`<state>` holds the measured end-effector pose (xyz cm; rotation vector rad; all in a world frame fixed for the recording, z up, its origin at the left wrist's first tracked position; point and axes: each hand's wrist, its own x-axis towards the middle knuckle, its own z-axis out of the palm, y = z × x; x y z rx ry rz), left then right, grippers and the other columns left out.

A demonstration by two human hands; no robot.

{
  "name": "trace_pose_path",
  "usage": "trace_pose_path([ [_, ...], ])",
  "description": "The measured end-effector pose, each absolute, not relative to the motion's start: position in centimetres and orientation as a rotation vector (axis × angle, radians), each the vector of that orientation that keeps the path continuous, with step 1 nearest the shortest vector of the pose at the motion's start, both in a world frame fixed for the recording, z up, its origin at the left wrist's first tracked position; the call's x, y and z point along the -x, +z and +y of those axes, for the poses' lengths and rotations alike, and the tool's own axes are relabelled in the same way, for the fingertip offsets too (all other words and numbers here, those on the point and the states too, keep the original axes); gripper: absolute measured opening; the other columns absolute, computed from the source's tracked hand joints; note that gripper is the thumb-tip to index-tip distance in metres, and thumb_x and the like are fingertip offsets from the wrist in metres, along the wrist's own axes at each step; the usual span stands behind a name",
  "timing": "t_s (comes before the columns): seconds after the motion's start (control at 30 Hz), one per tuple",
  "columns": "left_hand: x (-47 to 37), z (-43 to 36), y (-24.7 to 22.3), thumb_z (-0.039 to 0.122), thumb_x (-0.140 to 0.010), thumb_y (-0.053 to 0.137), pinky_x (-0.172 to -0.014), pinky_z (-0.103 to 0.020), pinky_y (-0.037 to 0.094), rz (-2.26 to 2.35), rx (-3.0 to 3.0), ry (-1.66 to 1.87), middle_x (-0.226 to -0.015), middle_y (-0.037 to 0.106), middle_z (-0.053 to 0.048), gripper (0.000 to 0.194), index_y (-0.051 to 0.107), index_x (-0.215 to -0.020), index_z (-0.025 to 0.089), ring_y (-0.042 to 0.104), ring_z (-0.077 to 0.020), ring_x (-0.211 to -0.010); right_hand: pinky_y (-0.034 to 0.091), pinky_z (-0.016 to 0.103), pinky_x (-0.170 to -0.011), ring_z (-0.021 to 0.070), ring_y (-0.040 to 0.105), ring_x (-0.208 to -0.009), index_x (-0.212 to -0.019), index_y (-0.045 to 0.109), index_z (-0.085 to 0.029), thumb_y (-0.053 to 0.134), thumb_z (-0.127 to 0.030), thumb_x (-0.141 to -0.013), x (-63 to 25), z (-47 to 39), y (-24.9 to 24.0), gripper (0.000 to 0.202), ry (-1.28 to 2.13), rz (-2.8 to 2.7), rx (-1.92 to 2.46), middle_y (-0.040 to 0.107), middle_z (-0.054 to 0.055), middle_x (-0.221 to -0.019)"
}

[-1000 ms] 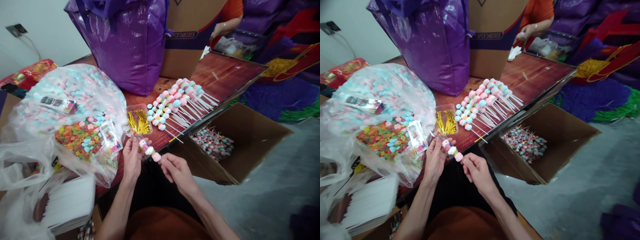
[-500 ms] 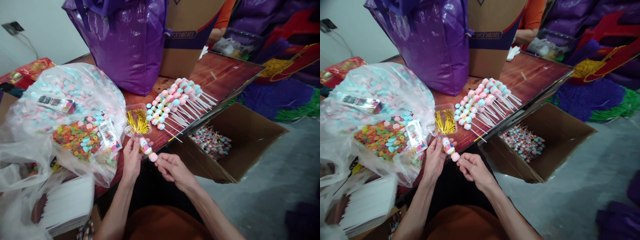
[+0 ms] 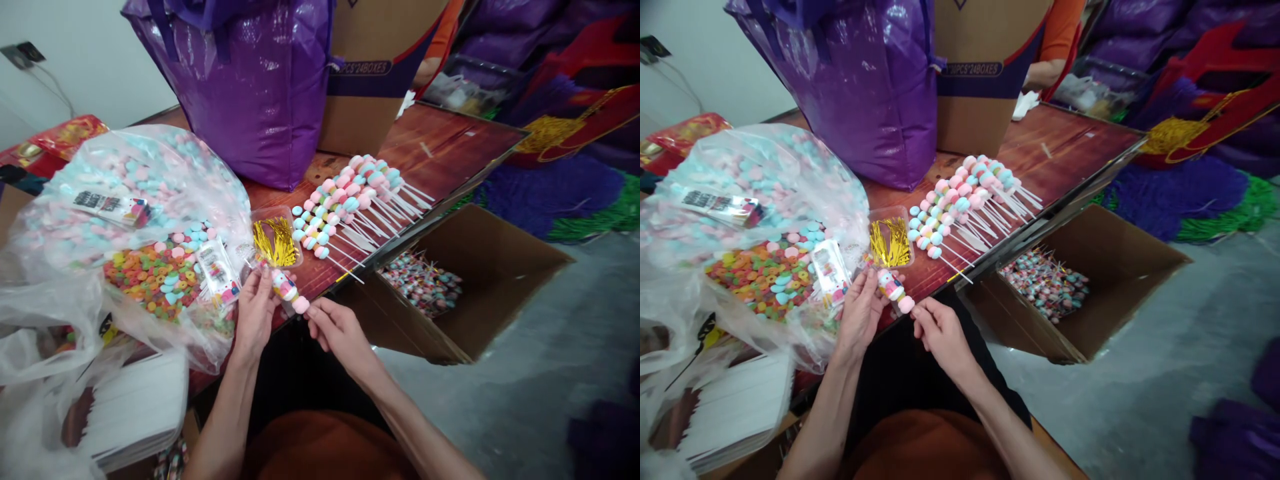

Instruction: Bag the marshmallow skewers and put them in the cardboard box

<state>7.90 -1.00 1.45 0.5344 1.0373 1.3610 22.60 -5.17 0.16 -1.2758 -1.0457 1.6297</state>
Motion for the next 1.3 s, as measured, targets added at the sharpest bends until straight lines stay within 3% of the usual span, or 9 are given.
trace_pose_path([
  [0.1, -7.5, -0.8, 1.3, 0.041, -0.081, 0.076, -0.084, -0.031, 0.056, 1.018, -0.502, 1.406, -0.093, 0.076, -0.005, 0.029, 0.064, -0.094, 0.017, 0.075, -0.0207, -0.093, 0.040, 0.022, -0.052, 0.0105, 0.051, -0.055, -0.081, 0.062, -0.019, 0.056, -0.035, -0.094, -22.9, -5.9, -0.1, 0.021, 1.270, -1.397, 1.402, 0.060, -0.002, -0.067],
  [0.23, -7.8, -0.9, 1.1, 0.041, -0.080, 0.076, -0.084, -0.031, 0.055, 1.005, -0.494, 1.435, -0.094, 0.076, -0.006, 0.030, 0.064, -0.094, 0.017, 0.074, -0.0212, -0.094, 0.046, 0.027, -0.067, 0.0157, 0.060, -0.069, -0.085, 0.066, -0.021, 0.052, -0.025, -0.097, -23.2, -6.7, -0.2, 0.018, 0.848, -1.619, 1.387, 0.065, 0.002, -0.077],
  [0.4, -8.1, -1.0, 0.9, 0.040, -0.080, 0.077, -0.083, -0.031, 0.054, 1.025, -0.508, 1.489, -0.093, 0.076, -0.005, 0.030, 0.064, -0.095, 0.017, 0.074, -0.0199, -0.091, 0.045, 0.028, -0.064, 0.0158, 0.059, -0.065, -0.090, 0.066, -0.020, 0.048, -0.022, -0.099, -23.5, -6.8, -0.2, 0.021, 0.605, -1.726, 1.330, 0.063, 0.004, -0.074],
  [0.63, -8.3, -1.3, 1.0, 0.041, -0.081, 0.076, -0.082, -0.031, 0.056, 0.982, -0.522, 1.413, -0.096, 0.075, -0.005, 0.031, 0.065, -0.096, 0.017, 0.074, -0.0198, -0.090, 0.034, 0.023, -0.052, 0.0094, 0.042, -0.050, -0.077, 0.059, -0.019, 0.046, -0.031, -0.099, -24.1, -6.1, 0.6, 0.028, 1.238, -1.520, 1.300, 0.046, -0.005, -0.056],
  [0.8, -8.5, -1.5, 0.9, 0.043, -0.082, 0.075, -0.085, -0.031, 0.055, 0.985, -0.514, 1.375, -0.095, 0.076, -0.007, 0.031, 0.066, -0.096, 0.016, 0.074, -0.0207, -0.092, 0.015, 0.019, -0.038, 0.0031, 0.021, -0.038, -0.076, 0.059, -0.016, 0.067, -0.047, -0.086, -23.7, -5.6, 0.5, 0.034, 1.916, -0.858, 1.077, 0.037, -0.010, -0.048],
  [0.93, -8.3, -1.4, 0.8, 0.043, -0.081, 0.075, -0.088, -0.033, 0.054, 0.988, -0.481, 1.379, -0.097, 0.076, -0.009, 0.032, 0.067, -0.094, 0.015, 0.074, -0.0219, -0.094, 0.010, 0.016, -0.035, -0.0009, 0.015, -0.034, -0.075, 0.061, -0.014, 0.077, -0.041, -0.079, -23.8, -5.4, 0.3, 0.032, 2.153, -0.540, 0.886, 0.037, -0.012, -0.047],
  [1.13, -8.7, -1.5, 0.9, 0.044, -0.079, 0.077, -0.084, -0.034, 0.056, 1.044, -0.512, 1.376, -0.092, 0.076, -0.008, 0.036, 0.066, -0.096, 0.015, 0.074, -0.0232, -0.092, 0.011, 0.016, -0.033, -0.0001, 0.014, -0.033, -0.076, 0.060, -0.015, 0.076, -0.042, -0.079, -23.1, -5.4, 0.0, 0.031, 2.123, -0.549, 0.914, 0.036, -0.012, -0.048],
  [1.2, -8.9, -1.7, 1.1, 0.043, -0.078, 0.077, -0.081, -0.033, 0.057, 1.082, -0.513, 1.376, -0.090, 0.075, -0.007, 0.035, 0.065, -0.096, 0.015, 0.075, -0.0231, -0.091, 0.014, 0.018, -0.035, 0.0025, 0.019, -0.035, -0.078, 0.059, -0.017, 0.066, -0.045, -0.086, -22.5, -5.5, 0.1, 0.031, 1.942, -0.757, 1.045, 0.037, -0.011, -0.049],
  [1.3, -8.5, -1.6, 1.3, 0.044, -0.078, 0.077, -0.079, -0.033, 0.058, 1.084, -0.503, 1.352, -0.088, 0.075, -0.006, 0.036, 0.064, -0.096, 0.016, 0.075, -0.0237, -0.090, 0.031, 0.022, -0.046, 0.0083, 0.036, -0.045, -0.076, 0.058, -0.019, 0.054, -0.038, -0.094, -22.0, -5.8, 0.2, 0.026, 1.414, -1.263, 1.257, 0.044, -0.006, -0.055],
])
